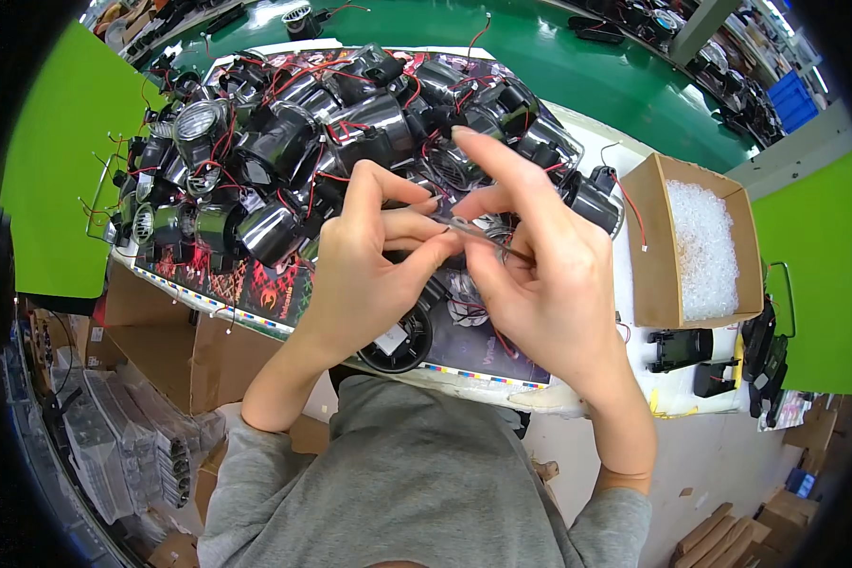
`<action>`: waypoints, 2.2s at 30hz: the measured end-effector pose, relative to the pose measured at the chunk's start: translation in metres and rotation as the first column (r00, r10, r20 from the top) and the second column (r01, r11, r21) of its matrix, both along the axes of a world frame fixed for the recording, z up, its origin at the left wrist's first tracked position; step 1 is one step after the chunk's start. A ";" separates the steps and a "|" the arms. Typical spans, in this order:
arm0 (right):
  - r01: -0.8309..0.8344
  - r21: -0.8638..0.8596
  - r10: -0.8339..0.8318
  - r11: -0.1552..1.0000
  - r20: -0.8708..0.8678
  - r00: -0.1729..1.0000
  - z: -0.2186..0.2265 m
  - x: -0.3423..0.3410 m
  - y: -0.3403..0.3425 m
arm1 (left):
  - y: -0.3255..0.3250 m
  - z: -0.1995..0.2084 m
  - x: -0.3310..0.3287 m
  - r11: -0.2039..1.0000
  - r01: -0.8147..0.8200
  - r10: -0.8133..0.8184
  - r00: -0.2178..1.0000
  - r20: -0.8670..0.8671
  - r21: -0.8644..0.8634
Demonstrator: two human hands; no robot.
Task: The person assembles electronic components by hand, threading wires through electronic housings and adding small plastic parts.
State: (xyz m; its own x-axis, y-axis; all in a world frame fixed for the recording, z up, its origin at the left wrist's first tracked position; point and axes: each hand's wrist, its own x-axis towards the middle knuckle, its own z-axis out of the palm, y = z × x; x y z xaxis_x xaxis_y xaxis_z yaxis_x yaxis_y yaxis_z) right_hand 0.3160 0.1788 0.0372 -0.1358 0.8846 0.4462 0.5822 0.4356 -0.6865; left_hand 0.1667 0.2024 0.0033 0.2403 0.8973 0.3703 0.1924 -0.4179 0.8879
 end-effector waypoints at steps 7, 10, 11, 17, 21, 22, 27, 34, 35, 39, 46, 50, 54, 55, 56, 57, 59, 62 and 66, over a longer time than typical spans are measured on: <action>-0.094 -0.155 0.057 0.983 -0.230 0.972 -0.006 0.009 0.004 | -0.002 0.000 0.002 0.998 0.030 -0.027 0.998 -0.059 0.059; -0.110 -0.229 0.081 0.967 -0.131 0.988 0.000 0.010 0.003 | -0.001 -0.002 0.002 0.995 0.027 -0.019 0.996 -0.084 0.091; -0.107 -0.211 0.086 0.972 -0.105 0.991 0.004 0.010 0.003 | -0.001 -0.002 0.003 0.994 0.028 -0.017 0.995 -0.097 0.110; -0.112 -0.082 0.116 0.990 0.047 0.992 0.002 0.017 0.010 | -0.001 -0.001 0.003 0.987 0.022 -0.003 0.993 -0.116 0.158; -0.063 -0.083 0.067 0.995 0.050 0.997 0.007 0.014 0.008 | 0.002 0.006 -0.007 0.957 0.261 -0.250 0.964 0.094 -0.130; -0.073 -0.012 0.074 0.997 0.070 0.995 0.008 0.015 0.008 | 0.002 0.005 -0.011 0.922 0.332 -0.281 0.928 0.244 -0.200; -0.152 0.123 0.142 0.981 0.089 0.986 0.019 0.009 0.004 | -0.001 -0.015 -0.023 0.737 0.618 -0.369 0.706 0.604 -0.273; -0.125 0.171 0.106 0.977 0.117 0.987 0.022 0.004 -0.006 | -0.022 -0.030 -0.018 0.891 0.382 -0.340 0.919 0.197 -0.243; -0.124 0.171 0.106 0.977 0.116 0.988 0.022 0.004 -0.008 | -0.025 -0.027 -0.016 0.913 0.344 -0.325 0.938 0.117 -0.218; -0.112 0.179 0.089 0.977 0.133 0.987 0.021 0.006 -0.016 | -0.035 -0.036 -0.003 0.950 0.266 -0.259 0.964 0.065 -0.161; 0.113 0.008 -0.111 0.994 -0.121 0.986 0.002 0.028 -0.034 | -0.050 -0.035 0.012 0.999 0.053 -0.053 0.998 0.037 0.003; 0.085 -0.307 -0.180 0.948 -0.295 0.938 -0.009 0.029 -0.065 | -0.051 -0.042 0.012 0.996 -0.025 0.025 1.000 0.011 0.090; -0.067 -0.270 0.030 0.961 -0.138 0.990 -0.027 0.026 -0.076 | -0.054 -0.040 0.013 0.983 -0.036 0.045 0.998 -0.044 0.181; -0.075 -0.312 0.043 0.947 -0.107 0.993 -0.023 0.023 -0.077 | -0.054 -0.039 0.014 0.972 -0.046 0.055 0.998 -0.032 0.230; -0.072 -0.314 0.040 0.947 -0.108 0.993 -0.023 0.020 -0.077 | -0.055 -0.038 0.014 0.977 -0.044 0.053 0.998 -0.036 0.210; -0.064 -0.302 0.025 0.951 -0.132 0.991 -0.022 0.017 -0.077 | -0.056 -0.039 0.015 0.977 -0.041 0.050 0.998 -0.037 0.209; -0.056 -0.291 0.010 0.955 -0.155 0.988 -0.021 0.015 -0.076 | -0.056 -0.041 0.019 0.946 -0.095 0.119 0.991 -0.058 0.310; -0.057 -0.293 0.027 0.955 -0.105 0.994 -0.020 0.013 -0.075 | -0.056 -0.044 0.019 0.939 -0.111 0.145 0.986 -0.082 0.327; 0.020 -0.134 -0.012 0.991 0.056 0.998 -0.026 0.008 -0.079 | -0.057 -0.045 0.019 0.935 -0.142 0.179 0.980 -0.086 0.325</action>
State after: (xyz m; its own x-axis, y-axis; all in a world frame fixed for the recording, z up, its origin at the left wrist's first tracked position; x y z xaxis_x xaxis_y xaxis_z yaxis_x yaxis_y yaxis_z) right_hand 0.3238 0.0997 0.0112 -0.1421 0.9382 0.3156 0.6269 0.3320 -0.7048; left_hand 0.1861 0.1455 -0.0418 0.1591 0.7688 0.6194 0.3709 -0.6280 0.6841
